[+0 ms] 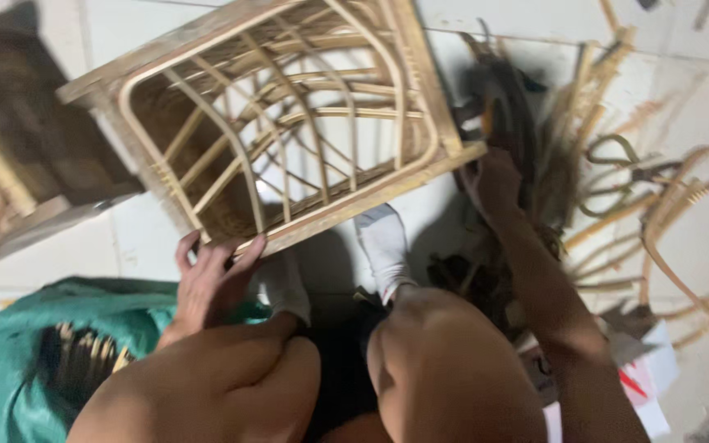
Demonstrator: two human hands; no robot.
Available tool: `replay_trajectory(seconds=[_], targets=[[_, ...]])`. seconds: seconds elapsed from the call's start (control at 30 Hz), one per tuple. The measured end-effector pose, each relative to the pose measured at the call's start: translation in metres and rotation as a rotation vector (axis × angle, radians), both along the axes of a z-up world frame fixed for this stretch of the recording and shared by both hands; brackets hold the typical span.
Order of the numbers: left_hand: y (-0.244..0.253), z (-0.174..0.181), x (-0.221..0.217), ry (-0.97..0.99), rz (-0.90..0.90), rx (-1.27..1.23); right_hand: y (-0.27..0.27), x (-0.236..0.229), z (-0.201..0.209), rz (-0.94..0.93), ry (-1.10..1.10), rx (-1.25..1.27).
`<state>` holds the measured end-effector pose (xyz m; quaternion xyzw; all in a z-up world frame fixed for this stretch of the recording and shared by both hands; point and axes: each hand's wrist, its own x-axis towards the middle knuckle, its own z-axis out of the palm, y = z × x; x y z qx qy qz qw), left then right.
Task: The person assembles a rectangular bamboo basket frame by inserting curved bamboo strips into a wooden mold. They use pliers to bend and secure the strips, then apply glue along the joints to reinforce the structure.
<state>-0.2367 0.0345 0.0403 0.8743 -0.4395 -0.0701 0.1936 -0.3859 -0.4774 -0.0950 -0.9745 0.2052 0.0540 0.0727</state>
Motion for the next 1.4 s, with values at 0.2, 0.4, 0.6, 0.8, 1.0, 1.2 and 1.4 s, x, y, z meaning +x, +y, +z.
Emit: replay_trajectory(seconds=[0.2, 0.4, 0.6, 0.8, 1.0, 1.2, 1.4], targets=[[0.003, -0.003, 0.003, -0.096, -0.025, 0.049, -0.035, -0.001, 0.002, -0.122, -0.16, 0.389], [-0.002, -0.004, 0.003, -0.186, -0.032, 0.071, -0.016, -0.001, 0.088, -0.46, -0.144, 0.38], [-0.005, -0.014, 0.008, -0.1, 0.025, -0.193, 0.059, 0.026, 0.205, -0.202, -0.122, 0.643], [0.024, -0.031, -0.029, -0.005, 0.536, -0.431, 0.097, 0.155, 0.214, 0.268, -0.243, 0.655], [0.028, -0.041, -0.061, 1.365, 1.078, -0.281, 0.101, 0.26, 0.214, 0.45, -0.235, 0.676], [-0.018, -0.041, -0.035, 1.664, 1.149, -0.525, 0.067, 0.327, 0.176, 0.322, -0.111, 0.422], [-0.036, -0.016, 0.023, 1.475, 1.187, -0.792, 0.015, 0.346, 0.148, 0.242, -0.138, 0.44]])
